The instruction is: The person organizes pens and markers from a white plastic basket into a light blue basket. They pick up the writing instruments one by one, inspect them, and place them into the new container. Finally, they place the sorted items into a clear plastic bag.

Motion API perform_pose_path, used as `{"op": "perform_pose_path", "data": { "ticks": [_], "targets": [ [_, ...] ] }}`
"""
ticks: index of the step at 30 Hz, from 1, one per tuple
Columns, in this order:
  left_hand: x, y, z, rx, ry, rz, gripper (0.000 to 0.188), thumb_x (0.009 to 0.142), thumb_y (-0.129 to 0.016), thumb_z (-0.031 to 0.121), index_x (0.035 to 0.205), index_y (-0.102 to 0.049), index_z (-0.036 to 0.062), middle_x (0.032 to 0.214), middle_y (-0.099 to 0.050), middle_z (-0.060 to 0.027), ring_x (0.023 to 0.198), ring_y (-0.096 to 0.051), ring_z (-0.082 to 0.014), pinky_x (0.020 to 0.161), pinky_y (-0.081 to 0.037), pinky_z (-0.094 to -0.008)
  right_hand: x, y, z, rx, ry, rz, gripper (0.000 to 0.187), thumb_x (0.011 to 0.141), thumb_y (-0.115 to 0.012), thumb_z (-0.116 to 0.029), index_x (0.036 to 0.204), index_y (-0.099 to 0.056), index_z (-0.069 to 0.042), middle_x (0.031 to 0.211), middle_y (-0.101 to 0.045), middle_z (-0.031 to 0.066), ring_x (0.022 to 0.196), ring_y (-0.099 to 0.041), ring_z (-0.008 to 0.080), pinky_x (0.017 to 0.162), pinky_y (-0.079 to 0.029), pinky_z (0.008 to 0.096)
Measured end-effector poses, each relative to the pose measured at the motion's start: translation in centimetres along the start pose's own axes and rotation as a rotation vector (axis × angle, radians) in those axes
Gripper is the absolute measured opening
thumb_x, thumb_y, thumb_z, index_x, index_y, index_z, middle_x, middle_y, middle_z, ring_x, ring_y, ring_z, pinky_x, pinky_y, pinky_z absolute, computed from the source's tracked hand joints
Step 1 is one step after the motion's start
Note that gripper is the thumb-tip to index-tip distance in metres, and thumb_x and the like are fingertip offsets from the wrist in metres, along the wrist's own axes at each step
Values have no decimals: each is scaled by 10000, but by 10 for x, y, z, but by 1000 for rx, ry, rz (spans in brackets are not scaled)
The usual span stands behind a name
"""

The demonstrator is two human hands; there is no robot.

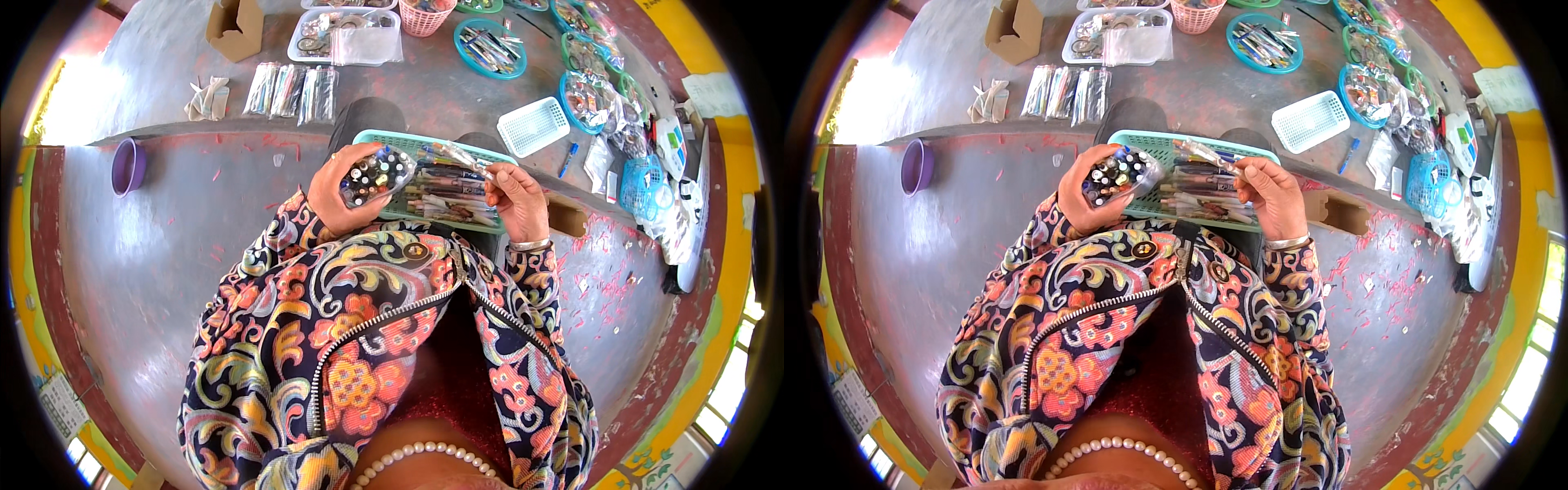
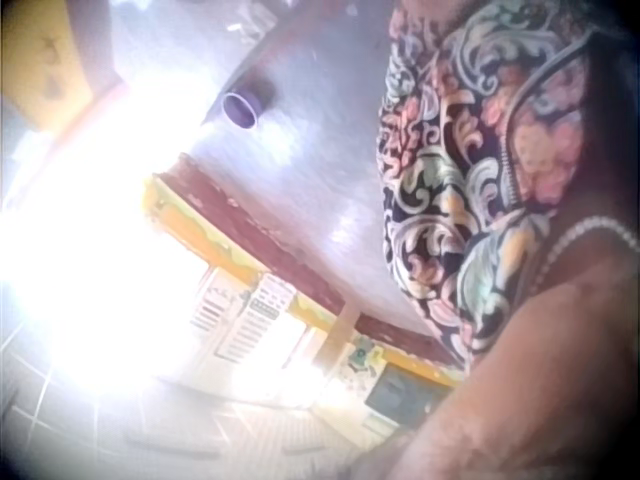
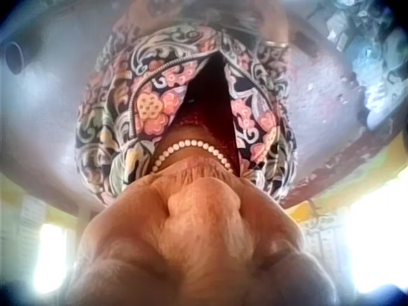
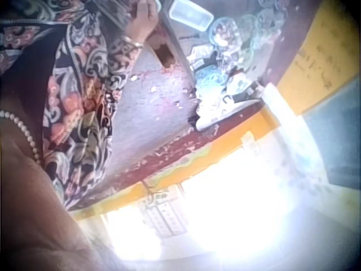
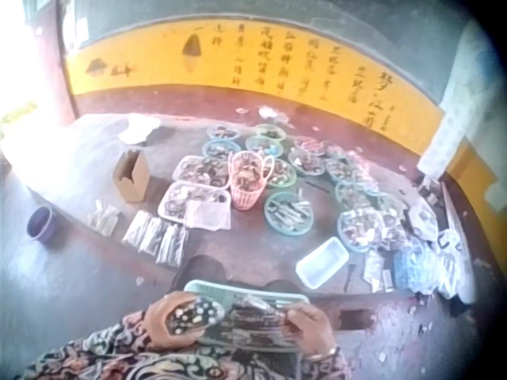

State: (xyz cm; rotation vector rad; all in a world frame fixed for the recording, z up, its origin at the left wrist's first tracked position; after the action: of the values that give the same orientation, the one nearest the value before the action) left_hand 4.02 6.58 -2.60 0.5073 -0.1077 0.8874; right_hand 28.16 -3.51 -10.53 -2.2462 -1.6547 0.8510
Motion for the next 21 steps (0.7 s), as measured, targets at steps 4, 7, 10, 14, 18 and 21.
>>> {"op": "perform_pose_path", "data": {
  "ticks": [4,7,10,14,18,21],
  "targets": [
    [1,0,4,5,-21,15,627,686,-741,78,1261,-495,38,1117,-598,-155,995,-613,-285,856,-472,-342,-1,-15,9,276,-38,-109,251,904,-614,-131,1093,-593,32,873,-641,111,709,-601,160,664,-488,260],
    [1,0,2,5,-27,14,615,691,-741,74,1255,-498,31,1117,-597,-156,992,-615,-275,847,-475,-332,1,-27,15,341,-55,-234,209,912,-598,-132,1070,-575,4,914,-658,142,769,-645,206,727,-527,296],
    [2,0,5,23,-32,9,610,694,-740,72,1251,-497,17,1135,-592,-163,1005,-612,-263,857,-473,-325,1,-28,19,347,-104,-220,180,916,-594,-137,1050,-568,-19,947,-666,150,828,-666,232,734,-539,304],
    [2,-1,3,10,-44,5,605,697,-740,74,1247,-497,6,1157,-583,-170,1021,-608,-262,875,-469,-323,0,-26,14,397,-92,-176,174,923,-586,-146,1057,-569,-37,979,-667,156,888,-673,249,694,-547,291],
    [2,-2,3,19,-36,2,610,698,-742,76,1251,-495,8,1157,-582,-169,1020,-608,-264,880,-465,-328,2,-24,12,448,-63,-200,173,916,-591,-122,1063,-581,-32,995,-652,144,935,-663,244,677,-544,265],
    [2,-1,3,16,-31,-2,616,697,-745,78,1254,-493,11,1146,-586,-167,1014,-610,-266,880,-464,-330,3,-19,12,356,-37,-112,156,897,-600,-74,1043,-591,-17,992,-643,132,944,-659,252,681,-540,256]
  ]
}}
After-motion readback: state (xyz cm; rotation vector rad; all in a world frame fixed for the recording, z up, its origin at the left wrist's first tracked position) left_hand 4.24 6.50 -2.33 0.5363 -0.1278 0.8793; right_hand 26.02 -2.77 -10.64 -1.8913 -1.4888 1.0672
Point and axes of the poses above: each hand's wrist, its own x-axis towards the middle knuckle, its own y-axis out of the back of the hand, z = x × y, the point moved 10 cm from there along x, towards the middle knuckle
